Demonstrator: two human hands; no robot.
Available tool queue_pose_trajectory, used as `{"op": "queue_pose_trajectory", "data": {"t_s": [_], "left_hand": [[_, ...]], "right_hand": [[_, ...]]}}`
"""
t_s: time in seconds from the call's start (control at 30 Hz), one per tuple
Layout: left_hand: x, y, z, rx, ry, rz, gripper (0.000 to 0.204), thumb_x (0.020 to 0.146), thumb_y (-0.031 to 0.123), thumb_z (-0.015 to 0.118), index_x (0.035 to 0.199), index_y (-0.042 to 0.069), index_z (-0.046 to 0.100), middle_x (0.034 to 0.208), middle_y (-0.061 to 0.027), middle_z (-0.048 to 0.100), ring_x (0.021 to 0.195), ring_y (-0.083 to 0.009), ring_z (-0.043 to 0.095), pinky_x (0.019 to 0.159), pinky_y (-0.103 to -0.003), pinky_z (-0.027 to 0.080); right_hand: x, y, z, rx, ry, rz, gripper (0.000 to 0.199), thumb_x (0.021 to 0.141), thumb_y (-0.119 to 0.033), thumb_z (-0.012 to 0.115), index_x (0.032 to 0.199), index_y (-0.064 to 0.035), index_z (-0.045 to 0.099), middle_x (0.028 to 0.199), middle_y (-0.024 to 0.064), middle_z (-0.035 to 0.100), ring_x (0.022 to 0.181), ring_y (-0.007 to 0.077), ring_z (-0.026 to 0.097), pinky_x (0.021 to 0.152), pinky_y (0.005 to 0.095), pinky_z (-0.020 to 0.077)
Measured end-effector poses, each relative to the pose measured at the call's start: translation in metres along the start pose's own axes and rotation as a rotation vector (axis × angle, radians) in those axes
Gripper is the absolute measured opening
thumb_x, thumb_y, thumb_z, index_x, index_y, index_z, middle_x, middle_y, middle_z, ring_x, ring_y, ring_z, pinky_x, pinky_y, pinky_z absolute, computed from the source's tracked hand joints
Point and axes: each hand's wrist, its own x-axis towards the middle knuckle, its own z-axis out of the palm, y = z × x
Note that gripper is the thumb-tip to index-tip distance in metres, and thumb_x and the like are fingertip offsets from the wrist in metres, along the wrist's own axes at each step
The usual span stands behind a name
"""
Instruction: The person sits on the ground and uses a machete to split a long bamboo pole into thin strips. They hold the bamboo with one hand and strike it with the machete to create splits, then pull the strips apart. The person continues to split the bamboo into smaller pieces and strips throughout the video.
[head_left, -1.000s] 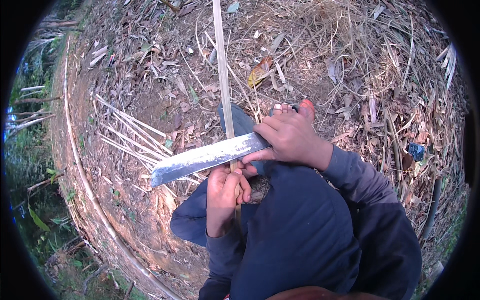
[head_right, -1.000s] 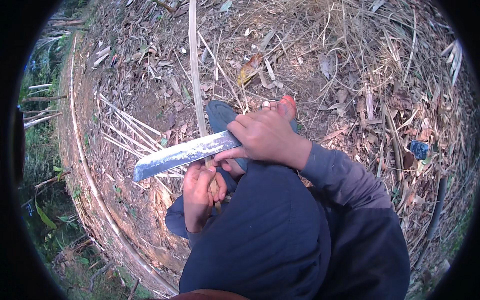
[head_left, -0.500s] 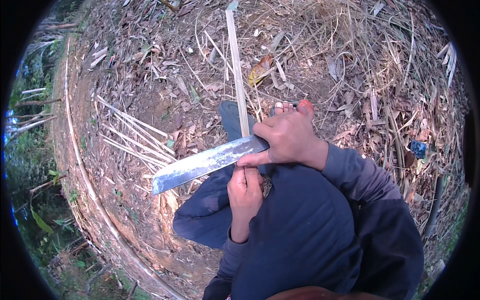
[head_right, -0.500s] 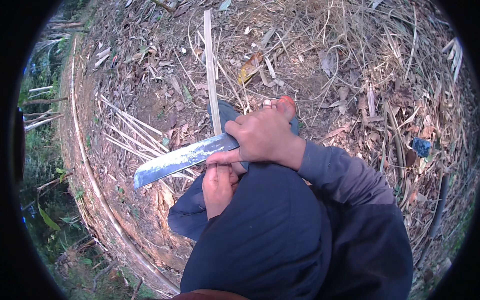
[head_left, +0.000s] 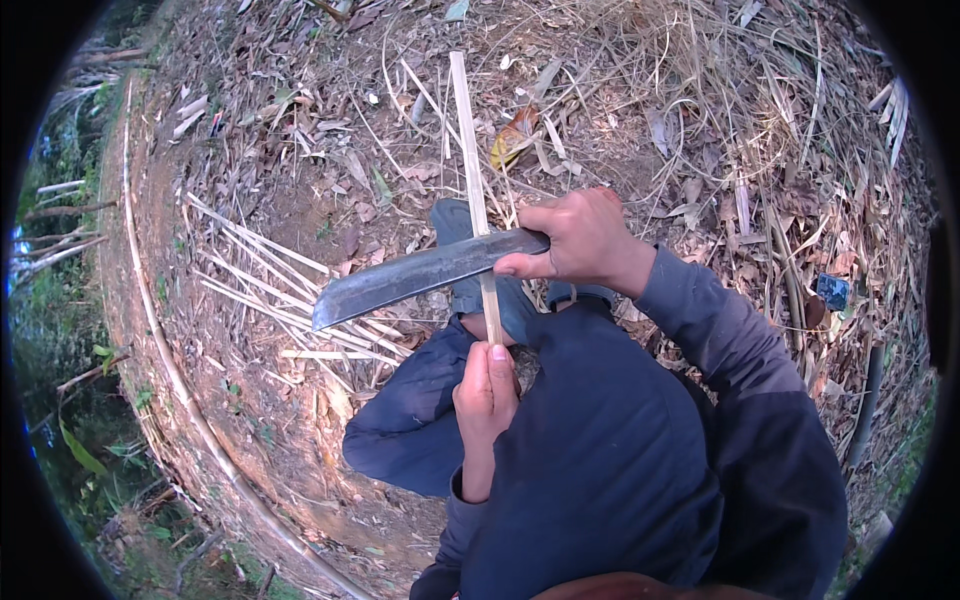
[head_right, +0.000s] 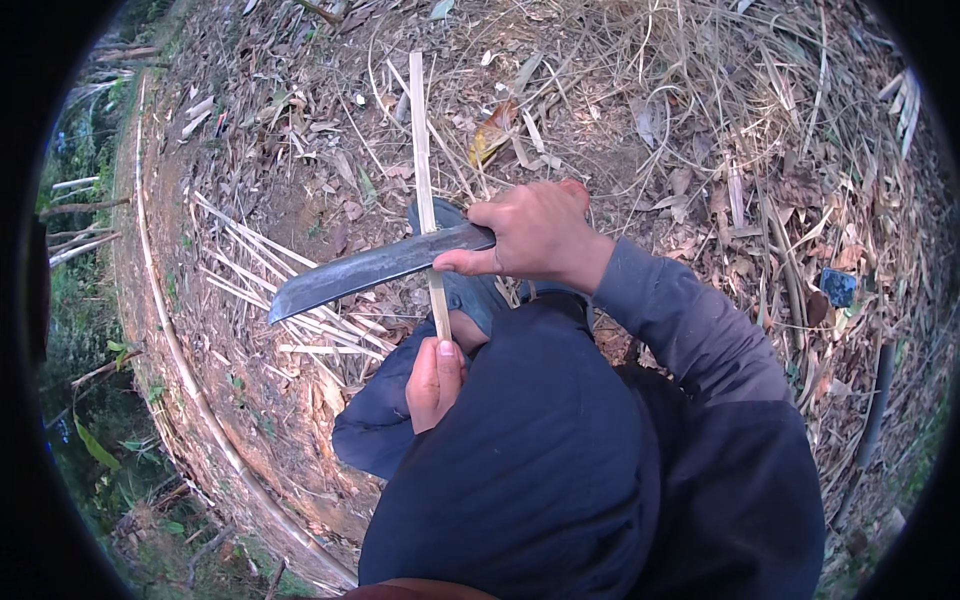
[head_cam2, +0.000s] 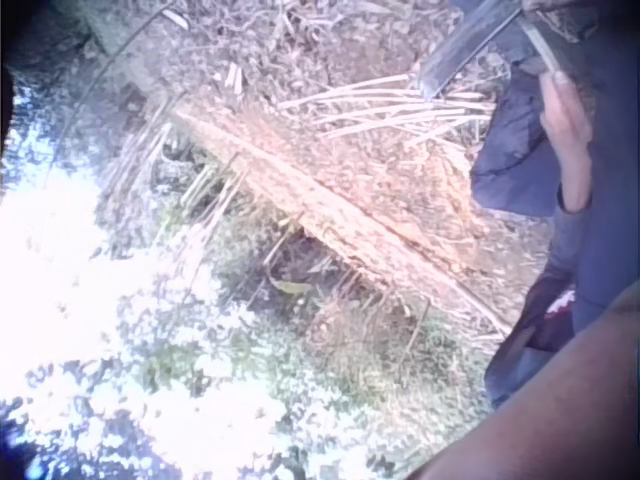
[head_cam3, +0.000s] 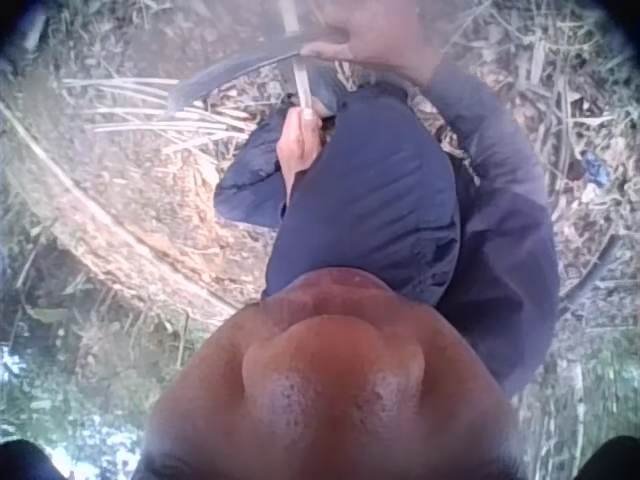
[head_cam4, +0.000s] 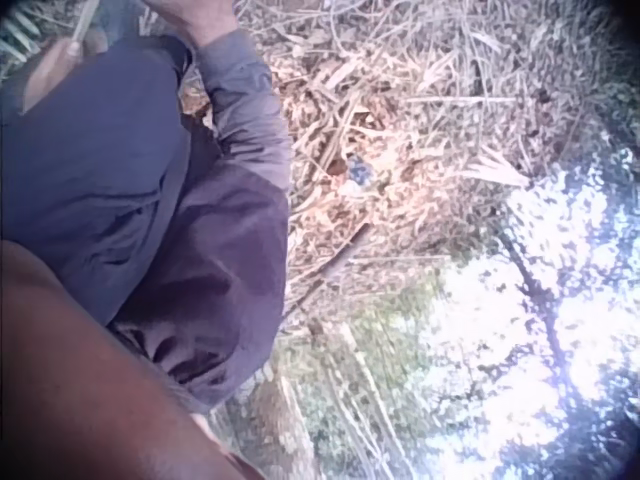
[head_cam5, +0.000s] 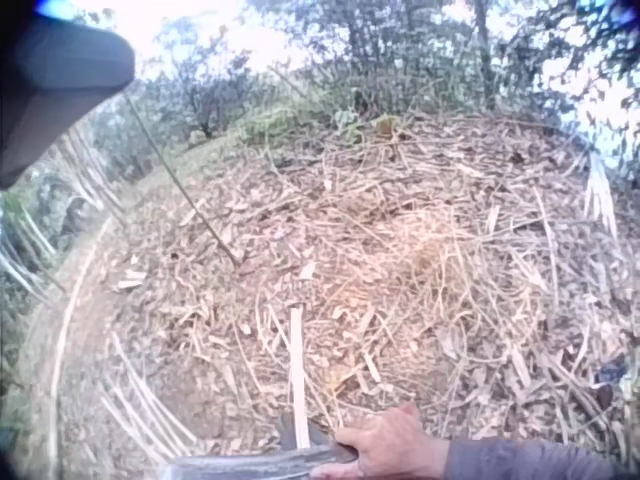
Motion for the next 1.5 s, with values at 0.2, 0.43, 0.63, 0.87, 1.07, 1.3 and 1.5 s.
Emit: {"op": "queue_pose_trajectory", "data": {"t_s": [0.2, 0.43, 0.63, 0.87, 1.07, 1.3, 1.5], "left_hand": [[0.003, 0.0, 0.012, 0.058, 0.106, 0.135, 0.027, 0.105, 0.021, 0.044, 0.085, 0.004, 0.053, 0.059, -0.0062, 0.053, 0.051, -0.0151, 0.058, 0.052, -0.031, 0.045], [-0.027, 0.015, 0.002, 0.064, 0.079, -0.092, 0.027, 0.104, 0.025, 0.046, 0.087, 0.005, 0.052, 0.066, -0.008, 0.057, 0.057, -0.0146, 0.056, 0.057, -0.03, 0.045], [-0.027, 0.016, 0.0, -0.039, 0.06, -0.2, 0.026, 0.104, 0.025, 0.048, 0.092, 0.003, 0.057, 0.066, -0.0064, 0.056, 0.057, -0.0111, 0.052, 0.055, -0.028, 0.044], [0.009, -0.02, 0.009, 0.147, 0.178, 0.27, 0.018, 0.1, 0.012, 0.052, 0.103, -0.003, 0.063, 0.074, -0.011, 0.068, 0.062, -0.0225, 0.069, 0.059, -0.032, 0.053], [0.005, -0.017, 0.008, 0.143, 0.203, 0.284, 0.018, 0.099, 0.009, 0.053, 0.106, -0.004, 0.063, 0.072, -0.0096, 0.067, 0.064, -0.0238, 0.069, 0.059, -0.033, 0.053], [-0.057, -0.018, 0.004, -0.012, 0.102, -0.011, 0.018, 0.102, 0.016, 0.051, 0.091, 0.003, 0.059, 0.065, -0.0018, 0.055, 0.057, -0.0063, 0.053, 0.054, -0.022, 0.04], [-0.01, 0.011, -0.008, -0.448, -0.14, -0.296, 0.017, 0.104, 0.017, 0.048, 0.106, 0.004, 0.058, 0.064, 0.0014, 0.051, 0.054, -0.0041, 0.045, 0.052, -0.019, 0.037]], "right_hand": [[-0.015, -0.017, 0.003, -0.032, 0.063, -0.247, 0.067, 0.074, -0.076, 0.062, 0.06, -0.0103, 0.058, 0.052, 0.007, 0.058, 0.045, 0.0255, 0.06, 0.045, 0.0384, 0.0433], [0.018, 0.043, 0.007, 0.079, 0.096, 0.28, 0.069, 0.084, -0.072, 0.056, 0.068, -0.0058, 0.066, 0.049, 0.0088, 0.055, 0.044, 0.0263, 0.059, 0.042, 0.039, 0.0433], [0.006, 0.021, -0.018, 0.166, -0.035, 0.291, 0.07, 0.088, -0.069, 0.054, 0.069, -0.0032, 0.068, 0.048, 0.0115, 0.056, 0.046, 0.0281, 0.061, 0.045, 0.0421, 0.0471], [-0.024, -0.026, 0.004, 0.04, -0.042, -0.23, 0.065, 0.067, -0.072, 0.071, 0.061, -0.0091, 0.054, 0.056, 0.0052, 0.056, 0.05, 0.0262, 0.06, 0.049, 0.0402, 0.0428], [-0.016, -0.011, 0.015, -0.029, 0.056, -0.31, 0.07, 0.065, -0.079, 0.065, 0.06, -0.0101, 0.054, 0.054, 0.0053, 0.056, 0.048, 0.0243, 0.061, 0.051, 0.0366, 0.0436], [0.01, 0.074, -0.012, 0.09, 0.081, 0.539, 0.073, 0.086, -0.071, 0.054, 0.062, -0.0024, 0.062, 0.049, 0.0119, 0.053, 0.047, 0.0306, 0.058, 0.048, 0.0381, 0.0431], [-0.002, 0.068, -0.037, 0.318, 0.054, 0.464, 0.072, 0.094, -0.063, 0.049, 0.064, 0.0003, 0.065, 0.047, 0.0134, 0.052, 0.043, 0.027, 0.052, 0.046, 0.0376, 0.0419]]}}
